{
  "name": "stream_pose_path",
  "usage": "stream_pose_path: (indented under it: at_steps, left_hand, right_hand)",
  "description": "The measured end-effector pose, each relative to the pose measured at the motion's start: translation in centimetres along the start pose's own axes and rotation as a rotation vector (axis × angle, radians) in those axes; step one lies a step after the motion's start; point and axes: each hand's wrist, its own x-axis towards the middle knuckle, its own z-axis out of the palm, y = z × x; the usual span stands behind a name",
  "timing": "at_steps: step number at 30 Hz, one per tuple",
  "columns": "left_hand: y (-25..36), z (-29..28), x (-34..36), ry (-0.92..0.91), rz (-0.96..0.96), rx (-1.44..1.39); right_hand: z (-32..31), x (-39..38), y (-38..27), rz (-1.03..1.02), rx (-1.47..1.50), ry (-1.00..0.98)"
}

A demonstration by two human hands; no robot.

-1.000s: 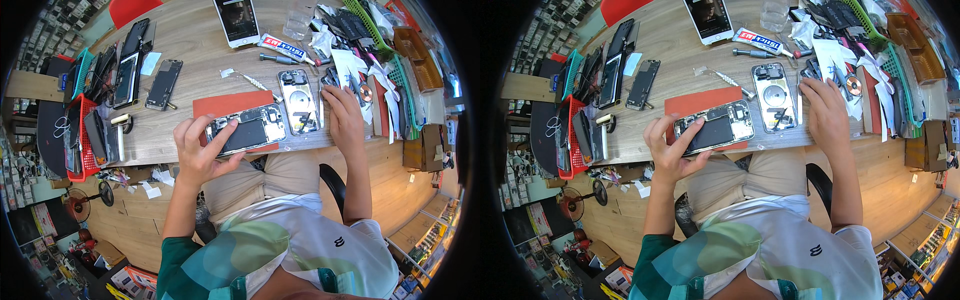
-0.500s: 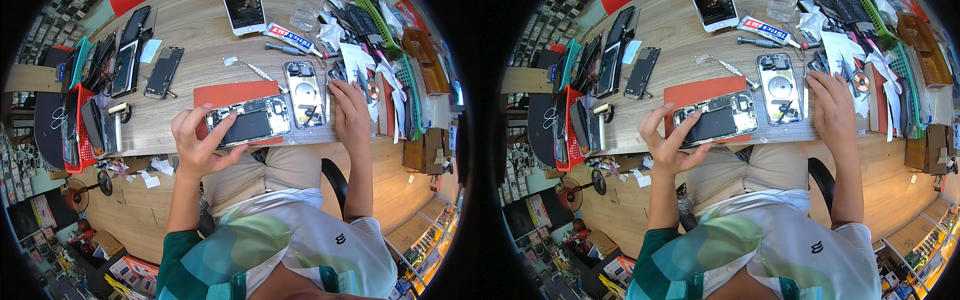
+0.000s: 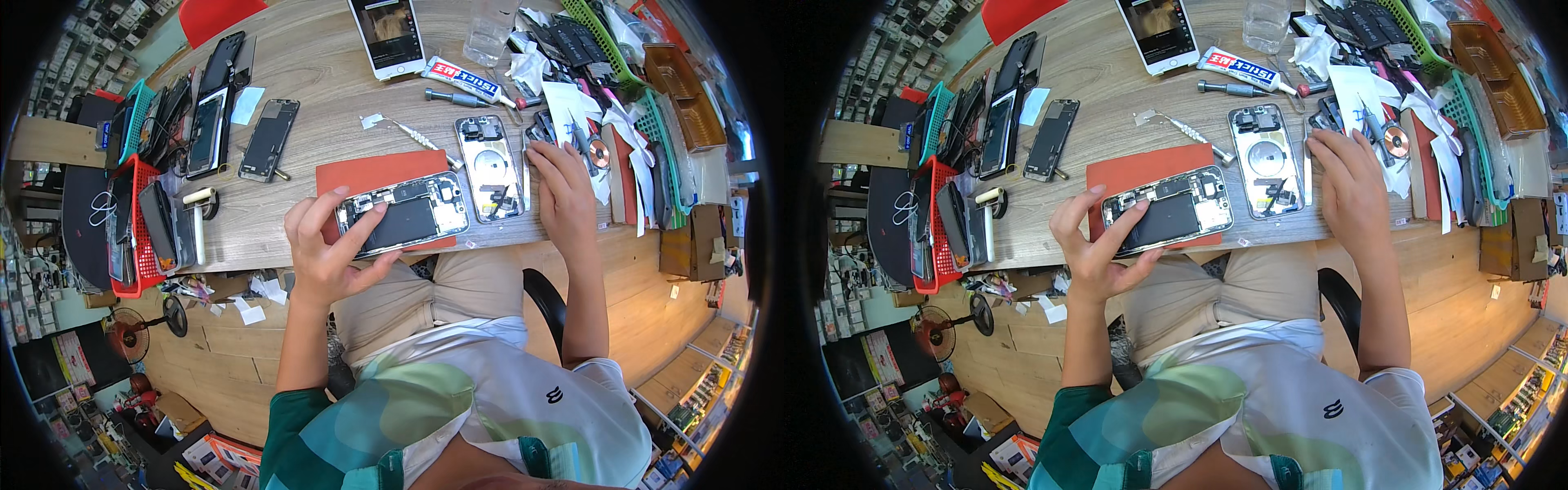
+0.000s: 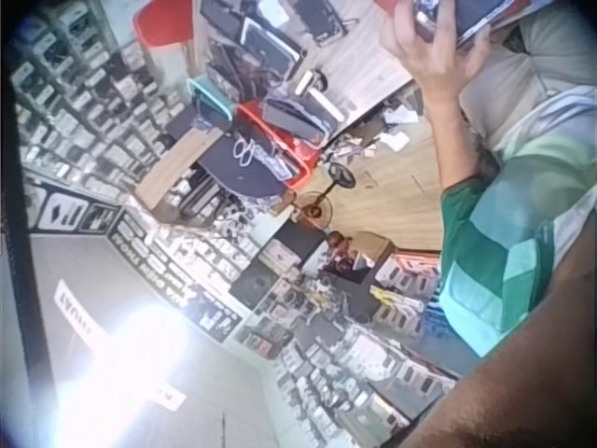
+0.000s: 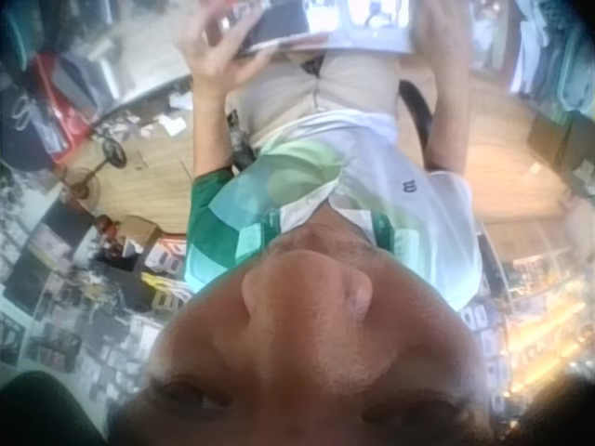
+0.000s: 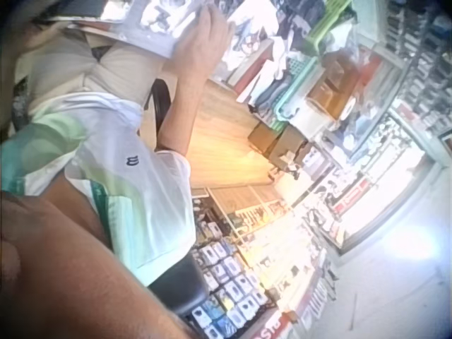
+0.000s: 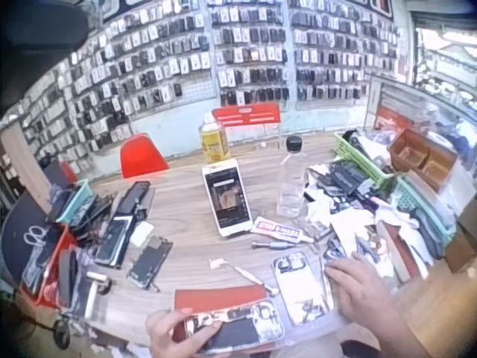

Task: The person uses tweezers to adjust internal components of a disassembled smartphone, then places the screen assembly onto the chassis and secures it with a screwdriver. The person handles the phone, screen, and tools throughout the process.

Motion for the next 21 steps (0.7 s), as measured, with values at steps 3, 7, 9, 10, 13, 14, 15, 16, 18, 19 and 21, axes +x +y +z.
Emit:
stream_pose_path:
  at_steps: [3, 7, 9, 10, 13, 14, 15, 16, 18, 19, 21]
  left_hand:
    - [-0.02, 0.15, -0.09, 0.011, 0.005, -0.004]
    - [-0.02, 0.12, -0.06, 0.008, 0.022, 0.017]
    - [-0.03, 0.15, -0.10, 0.008, 0.029, 0.029]
    - [-0.01, 0.16, -0.13, 0.007, 0.031, 0.035]
    - [0.02, 0.24, -0.19, 0.011, 0.036, 0.050]
    - [0.02, 0.26, -0.20, 0.013, 0.037, 0.055]
    - [0.01, 0.26, -0.18, 0.011, 0.039, 0.057]
    - [0.00, 0.25, -0.15, 0.010, 0.041, 0.058]
    - [-0.02, 0.24, -0.12, 0.011, 0.043, 0.059]
    - [-0.02, 0.25, -0.12, 0.014, 0.042, 0.058]
    - [0.01, 0.24, -0.10, 0.017, 0.039, 0.059]
  right_hand:
    - [-0.02, 0.03, -0.08, -0.004, -0.004, 0.007]
    - [-0.14, 0.11, -0.16, -0.001, 0.007, 0.006]
    - [-0.12, 0.10, -0.18, -0.002, 0.004, 0.010]
    - [-0.10, 0.09, -0.19, -0.003, 0.003, 0.012]
    - [-0.16, 0.15, -0.26, -0.007, 0.015, 0.018]
    - [-0.13, 0.14, -0.21, -0.006, 0.014, 0.017]
    - [-0.08, 0.14, -0.15, -0.006, 0.014, 0.016]
    - [-0.05, 0.12, -0.11, -0.005, 0.013, 0.015]
    - [-0.02, 0.02, -0.06, -0.009, 0.004, 0.017]
    - [-0.01, 0.01, -0.05, -0.012, -0.001, 0.019]
    - [-0.04, 0.07, -0.09, -0.010, 0.006, 0.017]
